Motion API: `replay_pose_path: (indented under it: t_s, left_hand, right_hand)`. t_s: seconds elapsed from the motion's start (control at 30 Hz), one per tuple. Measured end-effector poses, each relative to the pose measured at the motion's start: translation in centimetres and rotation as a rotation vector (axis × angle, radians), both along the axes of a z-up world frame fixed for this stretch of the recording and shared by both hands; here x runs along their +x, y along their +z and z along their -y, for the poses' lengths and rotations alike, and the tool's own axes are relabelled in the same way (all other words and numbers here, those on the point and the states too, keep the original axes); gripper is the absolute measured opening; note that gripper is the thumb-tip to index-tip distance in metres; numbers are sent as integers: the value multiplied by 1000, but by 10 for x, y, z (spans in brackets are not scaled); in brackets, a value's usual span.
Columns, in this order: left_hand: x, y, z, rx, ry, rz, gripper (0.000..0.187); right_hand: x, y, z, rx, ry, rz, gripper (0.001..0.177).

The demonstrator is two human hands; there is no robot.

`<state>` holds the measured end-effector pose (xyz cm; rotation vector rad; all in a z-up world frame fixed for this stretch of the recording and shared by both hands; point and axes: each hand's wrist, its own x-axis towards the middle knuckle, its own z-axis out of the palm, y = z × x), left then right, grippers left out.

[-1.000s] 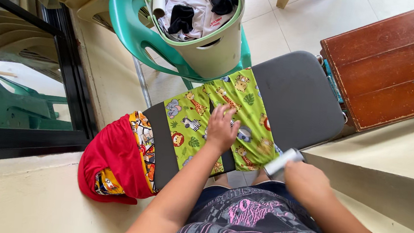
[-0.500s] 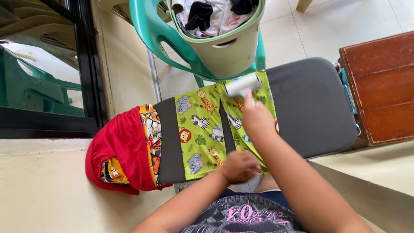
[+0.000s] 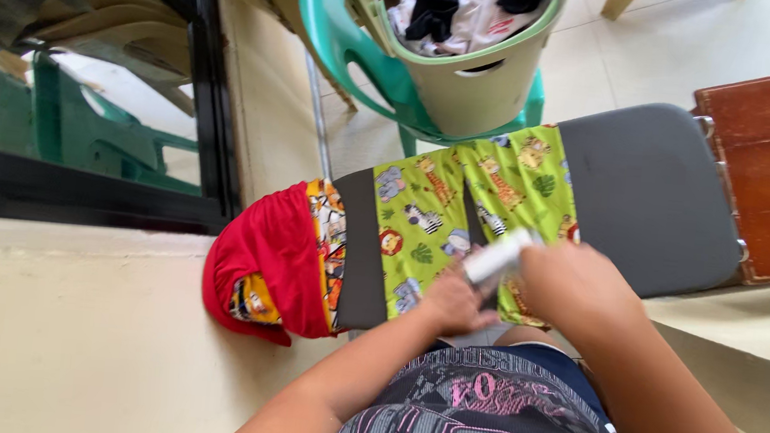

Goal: The person uses a lint roller to remove debris from both sides of a pair of green patterned shorts on a bench and then folds the shorts.

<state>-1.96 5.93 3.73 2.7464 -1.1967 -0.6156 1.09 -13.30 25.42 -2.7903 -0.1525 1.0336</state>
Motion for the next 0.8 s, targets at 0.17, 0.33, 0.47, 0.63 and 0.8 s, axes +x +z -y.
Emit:
replay_pose_path:
  t_s: [0.17,0.33,0.47,0.63,0.8]
  left_hand:
    - [-24,-7,-32,-671,-233,-166,48]
    - [11,26,-91,-932,95,280,4]
    - [58,26,-102,-806,407,416,16]
    - [83,-3,-73,-299,260,513,81]
    - [4,0,-76,-104,-207,258,96]
  right_hand:
    - [91,-83,-111,340,-231,572,38]
    - [20,-134,-120,282,-243,426,55]
    - [-86,-106,-77,138,-132,121,42]
    - [-85,-62,-53,-38,-20,-83,18]
    - [16,-42,-92,220,-217,202,28]
